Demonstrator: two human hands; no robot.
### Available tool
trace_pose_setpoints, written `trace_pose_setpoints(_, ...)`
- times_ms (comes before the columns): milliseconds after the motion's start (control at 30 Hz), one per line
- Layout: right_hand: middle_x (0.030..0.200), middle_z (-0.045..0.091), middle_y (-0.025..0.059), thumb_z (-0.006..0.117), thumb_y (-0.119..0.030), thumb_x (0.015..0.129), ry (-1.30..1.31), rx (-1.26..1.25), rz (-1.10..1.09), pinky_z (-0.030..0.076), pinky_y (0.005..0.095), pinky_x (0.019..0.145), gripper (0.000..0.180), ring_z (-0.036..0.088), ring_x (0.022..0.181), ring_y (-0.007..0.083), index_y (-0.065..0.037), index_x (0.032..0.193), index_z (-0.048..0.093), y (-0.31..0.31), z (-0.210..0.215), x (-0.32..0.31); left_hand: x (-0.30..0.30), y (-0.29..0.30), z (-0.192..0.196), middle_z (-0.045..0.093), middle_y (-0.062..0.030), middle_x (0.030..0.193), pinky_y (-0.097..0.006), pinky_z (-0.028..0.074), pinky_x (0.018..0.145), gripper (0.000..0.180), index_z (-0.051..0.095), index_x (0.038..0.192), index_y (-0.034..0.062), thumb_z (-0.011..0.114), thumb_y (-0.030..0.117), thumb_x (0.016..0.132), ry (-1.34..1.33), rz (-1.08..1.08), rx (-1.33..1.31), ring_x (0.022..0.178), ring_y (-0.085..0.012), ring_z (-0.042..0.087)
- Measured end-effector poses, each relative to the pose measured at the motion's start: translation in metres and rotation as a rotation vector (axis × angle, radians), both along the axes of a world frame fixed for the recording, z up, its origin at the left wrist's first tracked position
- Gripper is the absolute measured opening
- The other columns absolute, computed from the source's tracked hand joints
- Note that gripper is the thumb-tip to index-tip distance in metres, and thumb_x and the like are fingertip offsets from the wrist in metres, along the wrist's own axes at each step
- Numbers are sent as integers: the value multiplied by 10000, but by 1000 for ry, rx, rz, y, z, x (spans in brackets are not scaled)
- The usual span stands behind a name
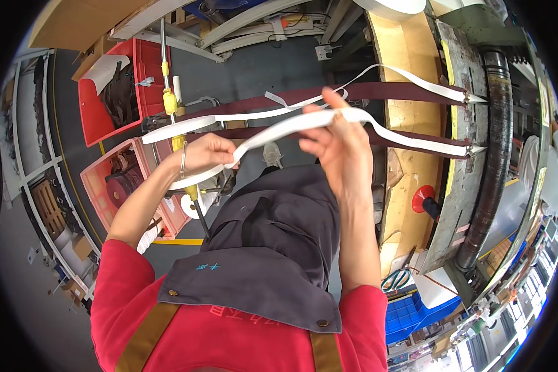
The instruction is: The person handles white rolls of material, unrolls them, and cuts sections using scissors. They then attach these white strips to a maroon strap assembly, threading them through yellow plastic guides and securing them with a white cloth. The process involves repetitive cutting, threading, and fastening actions.
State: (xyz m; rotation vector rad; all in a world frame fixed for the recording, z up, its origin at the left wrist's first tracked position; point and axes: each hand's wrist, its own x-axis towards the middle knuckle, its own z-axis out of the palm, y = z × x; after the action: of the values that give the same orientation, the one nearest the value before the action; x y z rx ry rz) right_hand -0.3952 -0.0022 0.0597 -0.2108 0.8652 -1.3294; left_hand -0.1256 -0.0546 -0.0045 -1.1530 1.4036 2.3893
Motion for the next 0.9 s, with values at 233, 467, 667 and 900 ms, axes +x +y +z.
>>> trace_pose_setpoints(233, 986, 587, 107, 522, -4, 777, 91, -13, 325, 477, 277, 751, 433, 579, 865, 156, 4, 1202, 435, 3, -27, 38, -16, -12, 9, 569, 1, 775, -217, 381, 718, 208, 616, 820, 17, 591, 223, 807, 175, 91, 65, 744, -78, 506)
trace_pose_setpoints(467, 920, 515, 41, 607, 12, 698, 413, 14, 131, 421, 218, 663, 601, 489, 781, 90, -38, 1238, 347, 47, -63, 98, -35, -14, 36, 483, -15, 905, -241, 385, 734, 212, 641, 858, 16, 588, 215, 809, 268, 88, -229, 806, -96, 480)
trace_pose_setpoints(667, 859, 531, 40, 606, -38, 731, 654, 36, 6, 432, 220, 603, 416, 500, 685, 86, -51, 1122, 466, 81, -81, 118, -41, -25, 52, 491, -41, 956, -259, 373, 782, 229, 642, 833, 19, 603, 241, 793, 345, 80, -164, 876, -122, 479)
trace_pose_setpoints(900, 528, 486, 16, 590, -143, 742, 712, 1, -9, 372, 260, 473, 181, 423, 491, 65, 29, 696, 560, 47, -66, 119, -49, -19, 59, 553, -91, 1069, -293, 390, 895, 358, 523, 1095, 17, 606, 173, 784, 120, 88, -325, 1018, -154, 508)
